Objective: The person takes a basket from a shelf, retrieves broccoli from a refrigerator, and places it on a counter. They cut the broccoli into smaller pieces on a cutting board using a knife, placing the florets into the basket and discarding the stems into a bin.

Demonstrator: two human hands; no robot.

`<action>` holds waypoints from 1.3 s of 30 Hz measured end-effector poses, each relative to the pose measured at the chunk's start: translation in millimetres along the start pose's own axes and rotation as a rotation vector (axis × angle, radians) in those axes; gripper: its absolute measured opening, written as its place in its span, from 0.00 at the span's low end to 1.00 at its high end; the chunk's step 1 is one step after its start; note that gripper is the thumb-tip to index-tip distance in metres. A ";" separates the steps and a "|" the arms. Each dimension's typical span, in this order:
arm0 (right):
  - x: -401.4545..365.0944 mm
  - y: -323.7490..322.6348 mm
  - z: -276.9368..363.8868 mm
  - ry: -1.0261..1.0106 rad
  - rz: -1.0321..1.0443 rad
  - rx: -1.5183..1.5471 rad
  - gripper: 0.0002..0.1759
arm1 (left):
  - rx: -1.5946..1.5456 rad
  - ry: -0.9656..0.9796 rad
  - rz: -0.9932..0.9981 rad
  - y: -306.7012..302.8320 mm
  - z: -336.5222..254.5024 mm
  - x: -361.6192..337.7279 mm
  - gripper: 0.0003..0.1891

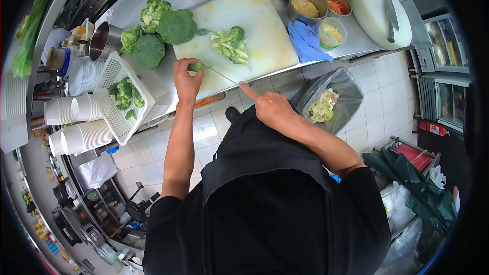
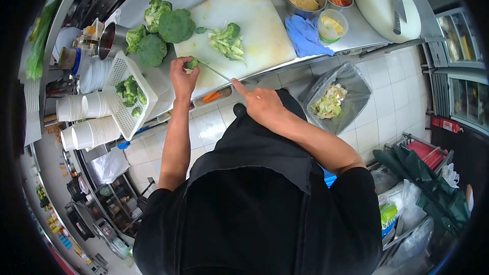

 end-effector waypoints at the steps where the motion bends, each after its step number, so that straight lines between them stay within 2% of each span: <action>1: 2.8 10.1 -5.5 -0.001 -0.017 -0.015 0.40 | 0.030 -0.027 0.011 -1.6 0.9 -3.3 0.15; 5: 4.1 19.0 -14.0 -0.033 -0.047 -0.089 0.39 | 0.078 -0.180 -0.003 -5.1 10.9 -14.1 0.15; 9: 2.9 0.6 -6.4 0.041 0.073 0.024 0.37 | 0.054 -0.332 0.011 -4.0 25.4 -45.0 0.19; 18: 15.6 16.2 -0.9 0.043 0.228 0.036 0.37 | 0.048 -0.316 -0.004 -3.0 27.5 -47.8 0.19; 21: 15.1 19.2 -16.6 0.043 0.218 0.141 0.35 | -0.154 -0.494 -0.014 -4.6 33.8 -45.3 0.17; 23: 14.3 20.0 -27.0 0.042 0.202 0.317 0.34 | -0.568 -0.743 -0.041 -14.3 47.9 -43.0 0.17; 24: 15.0 15.7 -27.3 0.140 0.270 0.383 0.33 | -0.776 -0.862 -0.064 -22.3 54.4 -44.5 0.17; 26: 14.0 5.6 -22.8 0.332 0.421 0.505 0.32 | -1.023 -0.901 -0.088 -40.9 52.5 -41.7 0.16; 28: 12.8 8.8 -22.4 0.307 0.380 0.511 0.32 | -1.219 -0.863 -0.086 -56.5 55.4 -38.1 0.17; 32: 16.1 4.8 -17.3 0.290 0.384 0.450 0.31 | -1.322 -0.852 -0.167 -75.3 56.5 -33.8 0.22; 33: 14.4 3.6 -18.6 0.297 0.396 0.421 0.31 | -1.382 -0.858 -0.157 -75.8 56.0 -33.2 0.21; 35: 12.0 12.5 -25.2 0.173 0.293 0.354 0.32 | -1.506 -0.874 -0.130 -73.0 54.1 -33.3 0.19; 38: 11.2 19.2 -29.6 0.148 0.272 0.353 0.32 | -1.600 -0.978 -0.126 -68.0 57.3 -36.8 0.22; 39: 11.0 22.4 -32.0 0.138 0.264 0.350 0.32 | -1.654 -0.979 -0.220 -72.5 62.3 -35.3 0.23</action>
Point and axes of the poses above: each hand's wrist, its own x-axis towards the middle knuckle, its own y-axis out of the palm, z = x × y, the point moved 2 cm from there along x, towards the middle knuckle, and after that the axes turned 1 degree about -z, right-handed, at the moved point
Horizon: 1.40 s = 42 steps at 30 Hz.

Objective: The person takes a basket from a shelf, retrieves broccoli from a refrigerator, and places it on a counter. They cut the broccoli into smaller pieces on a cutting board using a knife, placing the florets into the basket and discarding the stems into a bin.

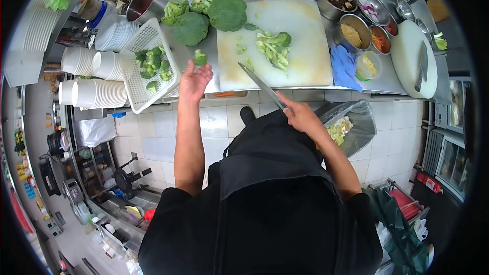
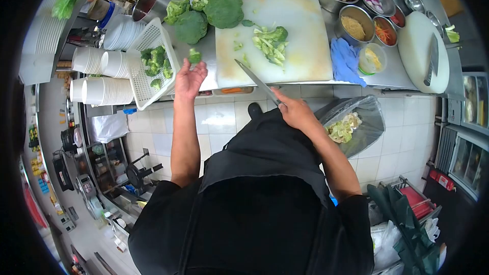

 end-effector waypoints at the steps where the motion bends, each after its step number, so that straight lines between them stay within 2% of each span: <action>1: 1.6 1.8 -2.5 -0.004 0.001 -0.012 0.32 | -0.083 0.036 -0.030 -3.0 -9.6 1.7 0.24; 4: 0.3 1.2 -2.2 0.026 0.012 -0.002 0.32 | -0.214 0.200 -0.041 10.0 -30.1 -3.2 0.31; 6: -0.6 -2.4 0.1 0.038 0.012 0.003 0.32 | -0.038 0.216 -0.032 35.4 -18.5 1.1 0.35; 8: -0.2 -4.5 3.8 0.017 0.016 -0.009 0.32 | 0.369 0.136 -0.029 62.3 17.2 14.1 0.39; 9: 0.1 -3.3 2.0 0.009 0.010 0.001 0.32 | 0.561 0.139 0.008 70.6 41.0 30.3 0.32; 11: 3.0 -0.5 -2.7 -0.019 0.004 0.011 0.32 | 1.142 0.341 0.184 115.7 83.9 50.1 0.24; 12: 2.6 -3.1 1.7 0.018 0.031 0.019 0.32 | 1.382 0.479 0.277 134.5 104.9 61.9 0.23; 14: -1.0 -10.3 11.4 0.091 0.083 0.041 0.32 | 1.750 0.727 0.553 149.4 138.8 86.5 0.26; 15: 1.1 -7.5 5.3 0.042 0.066 0.079 0.33 | 1.937 0.838 0.695 157.8 152.3 93.1 0.27; 17: 2.3 -9.0 2.5 0.101 0.108 0.111 0.33 | 2.167 0.819 0.917 167.2 168.5 113.5 0.27; 18: 2.3 -9.6 0.5 0.131 0.127 0.132 0.33 | 2.213 0.679 0.989 166.4 168.7 127.8 0.27; 20: 1.8 -8.7 -6.7 0.141 0.129 0.193 0.33 | 2.124 0.523 1.066 167.1 157.5 140.4 0.25; 21: 1.1 -7.3 -9.7 0.146 0.133 0.228 0.33 | 1.996 0.506 1.068 167.4 146.0 143.2 0.24; 24: -6.8 -7.8 -21.5 0.164 0.106 0.311 0.33 | 1.899 0.597 0.794 167.3 91.5 112.4 0.24; 27: -24.4 -19.5 -22.9 0.236 0.040 0.266 0.32 | 1.751 0.499 0.487 107.8 41.5 113.5 0.24; 29: -27.2 -13.8 -27.5 0.017 -0.176 0.034 0.32 | 1.577 0.363 0.284 75.4 24.3 99.3 0.22; 30: -28.9 -10.4 -26.2 -0.094 -0.282 -0.082 0.32 | 1.552 0.363 0.224 65.5 23.8 90.7 0.21; 31: -33.9 -18.6 -5.5 -0.004 -0.207 -0.096 0.32 | 1.524 0.364 0.165 55.6 23.4 81.9 0.20; 32: -33.0 -16.2 3.7 -0.030 -0.220 -0.127 0.32 | 1.493 0.366 0.107 46.4 23.0 72.7 0.18; 34: -30.1 -11.1 18.6 -0.084 -0.251 -0.188 0.33 | 1.581 0.503 0.019 42.2 30.9 56.6 0.18; 38: -25.7 -12.5 44.1 -0.129 -0.241 -0.279 0.36 | 1.608 0.675 -0.012 58.0 46.2 25.7 0.17; 42: -27.2 -12.2 51.0 -0.147 -0.262 -0.373 0.38 | 1.652 0.831 0.076 67.9 56.0 10.1 0.16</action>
Point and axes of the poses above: each hand's wrist, its own x-axis towards the middle knuckle, its own y-axis out of the palm, z = x × y, the point moved 2 cm from there along x, towards the middle knuckle, and after that the axes turned 1 degree about -z, right-handed, at the moved point
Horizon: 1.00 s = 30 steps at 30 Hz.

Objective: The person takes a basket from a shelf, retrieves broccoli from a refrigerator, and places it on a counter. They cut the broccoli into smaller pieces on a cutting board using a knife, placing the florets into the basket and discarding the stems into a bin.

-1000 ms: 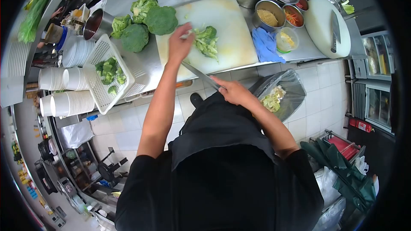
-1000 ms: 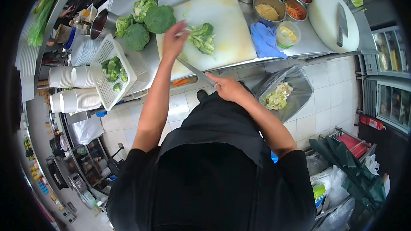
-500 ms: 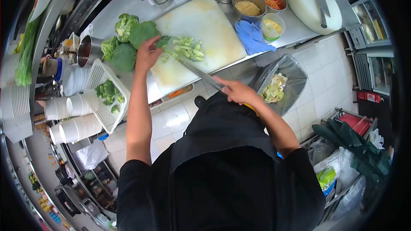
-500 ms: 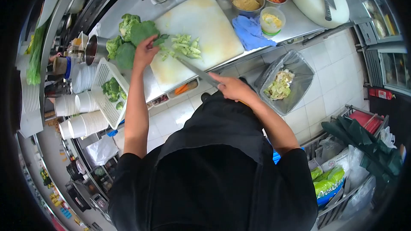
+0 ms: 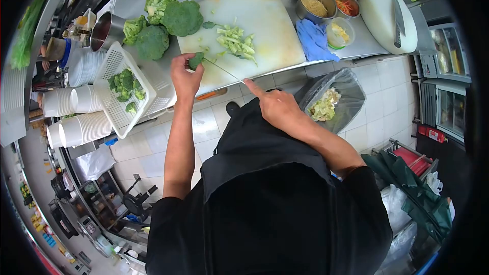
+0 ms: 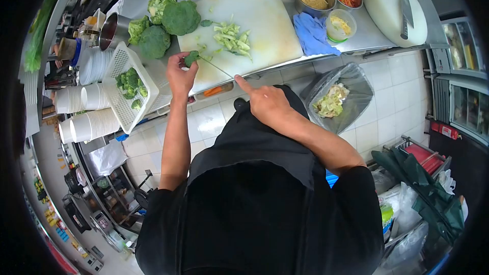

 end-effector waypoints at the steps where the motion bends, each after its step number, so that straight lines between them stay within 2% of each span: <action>1: -1.5 1.0 1.3 -0.006 -0.012 -0.046 0.38 | 0.007 0.031 -0.010 0.2 -3.7 -0.9 0.15; 5: 4.3 22.5 -13.0 -0.002 -0.012 -0.083 0.38 | 0.053 0.096 -0.016 0.0 -12.8 -2.8 0.15; 8: 7.3 20.5 -22.9 -0.014 0.040 -0.075 0.38 | -0.192 -0.170 -0.046 5.7 24.9 -8.0 0.17; 11: 11.6 9.1 -25.1 0.021 0.074 -0.001 0.36 | -0.298 -0.676 0.063 4.8 40.1 -19.6 0.19; 16: 4.3 16.0 -17.3 0.049 0.163 0.193 0.31 | -0.341 -0.737 0.022 6.6 42.5 -23.1 0.21; 20: 11.9 30.6 -18.9 0.056 0.206 0.212 0.32 | -0.290 -0.789 0.041 2.8 30.9 -23.1 0.20; 23: 20.5 27.8 -11.6 0.134 0.294 0.204 0.36 | -0.251 -0.832 0.094 0.8 29.6 -23.6 0.23; 26: 23.2 34.7 -20.9 0.108 0.306 0.208 0.36 | -0.308 -0.646 0.078 -0.8 38.6 -33.0 0.27; 28: 25.8 38.0 -29.3 0.077 0.287 0.248 0.35 | -0.256 -0.330 0.103 -1.6 41.8 -34.4 0.28; 30: 23.1 41.1 -34.2 0.045 0.242 0.247 0.35 | -0.269 -0.240 0.190 -3.3 43.0 -35.1 0.27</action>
Point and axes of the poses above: each hand's wrist, its own x-axis towards the middle knuckle, its own y-axis out of the palm, z = x × y, the point moved 2 cm from there along x, towards the middle knuckle, and after that the axes turned 1 degree about -z, right-handed, at the moved point
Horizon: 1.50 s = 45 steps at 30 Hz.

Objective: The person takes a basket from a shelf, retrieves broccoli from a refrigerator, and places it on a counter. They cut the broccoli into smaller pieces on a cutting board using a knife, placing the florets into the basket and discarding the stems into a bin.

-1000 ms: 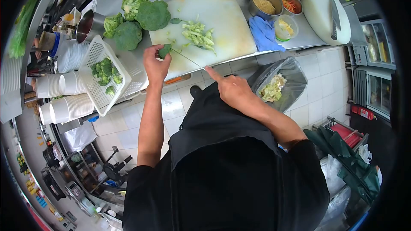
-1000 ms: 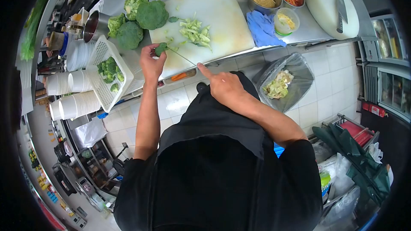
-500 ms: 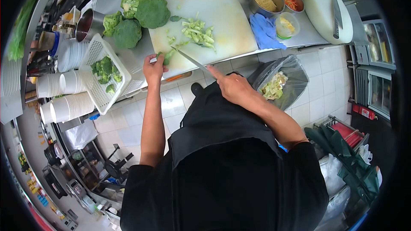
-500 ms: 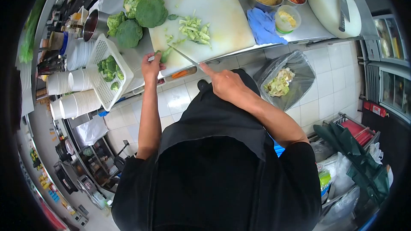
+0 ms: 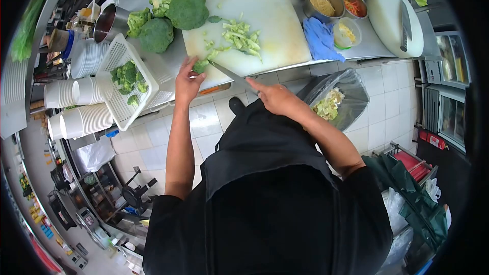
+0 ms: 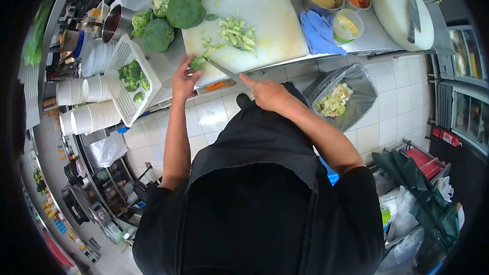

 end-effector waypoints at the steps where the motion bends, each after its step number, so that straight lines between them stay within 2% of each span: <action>1: -1.8 2.1 -0.8 -0.022 -0.035 -0.021 0.35 | -0.035 -0.073 0.069 -2.8 -1.3 1.1 0.26; 2: -2.5 2.3 -0.6 -0.044 -0.073 -0.043 0.35 | -0.071 -0.143 0.138 -4.3 -3.5 5.0 0.25; 5: -17.0 -8.0 17.8 -0.029 -0.175 -0.199 0.35 | -0.154 -0.483 0.015 -7.5 -8.9 19.9 0.23; 8: -23.8 -7.0 24.1 -0.103 -0.226 -0.246 0.38 | -0.084 -0.533 0.075 -7.8 -6.9 28.1 0.27; 14: -20.1 -10.9 43.3 -0.075 -0.128 -0.252 0.38 | -0.062 -0.586 0.047 -5.1 -3.0 36.0 0.26; 17: -14.0 1.3 34.1 -0.097 -0.209 -0.275 0.41 | -0.057 -0.555 0.045 -3.9 -8.9 35.4 0.26; 20: -9.7 1.7 25.3 -0.065 -0.173 -0.290 0.41 | -0.090 -0.598 0.097 -6.3 -11.6 35.2 0.23; 23: -3.6 0.8 10.8 -0.054 -0.132 -0.255 0.39 | -0.163 -0.270 0.187 -24.1 1.4 27.6 0.17; 24: -1.4 1.7 5.3 -0.021 -0.124 -0.233 0.38 | -0.166 -0.188 0.137 -31.8 2.6 24.0 0.17; 26: 0.9 6.5 -1.3 0.024 -0.095 -0.191 0.38 | -0.158 -0.028 0.016 -55.4 3.3 13.6 0.20; 27: 0.9 6.7 -2.1 0.014 -0.106 -0.173 0.37 | -0.212 0.022 -0.020 -66.2 -4.3 10.4 0.25; 30: 1.1 5.9 -1.4 -0.007 -0.116 -0.122 0.34 | -0.198 0.183 -0.132 -99.2 -23.4 5.3 0.31; 34: 1.5 -2.6 4.1 0.021 -0.086 -0.090 0.33 | -0.083 0.213 -0.296 -141.8 -21.8 -2.2 0.33; 35: 1.5 -3.1 4.1 0.018 -0.087 -0.098 0.33 | -0.101 0.214 -0.350 -152.3 -15.8 -2.7 0.30; 37: 0.5 -3.6 6.7 0.020 -0.090 -0.115 0.32 | 0.254 0.160 -0.737 -172.1 -17.5 -10.9 0.27; 40: -1.2 -7.3 13.5 0.001 -0.127 -0.137 0.31 | 0.376 0.123 -0.960 -175.2 -7.0 -19.9 0.23; 42: -5.2 -9.1 17.5 -0.055 -0.174 -0.141 0.30 | 0.270 0.192 -0.805 -136.5 1.4 -20.3 0.23; 43: -7.0 -5.5 12.0 -0.138 -0.259 -0.093 0.28 | 0.264 0.230 -0.620 -105.3 2.9 -21.1 0.24; 45: -11.6 -6.6 10.9 -0.096 -0.307 0.044 0.28 | 0.236 0.325 -0.297 -43.7 -7.5 -20.8 0.29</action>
Point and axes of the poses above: each hand's wrist, its own x-axis towards the middle knuckle, its own y-axis out of the palm, z = x × y, the point moved 2 cm from there along x, towards the middle knuckle, and after that the axes turned 1 degree about -z, right-handed, at the moved point
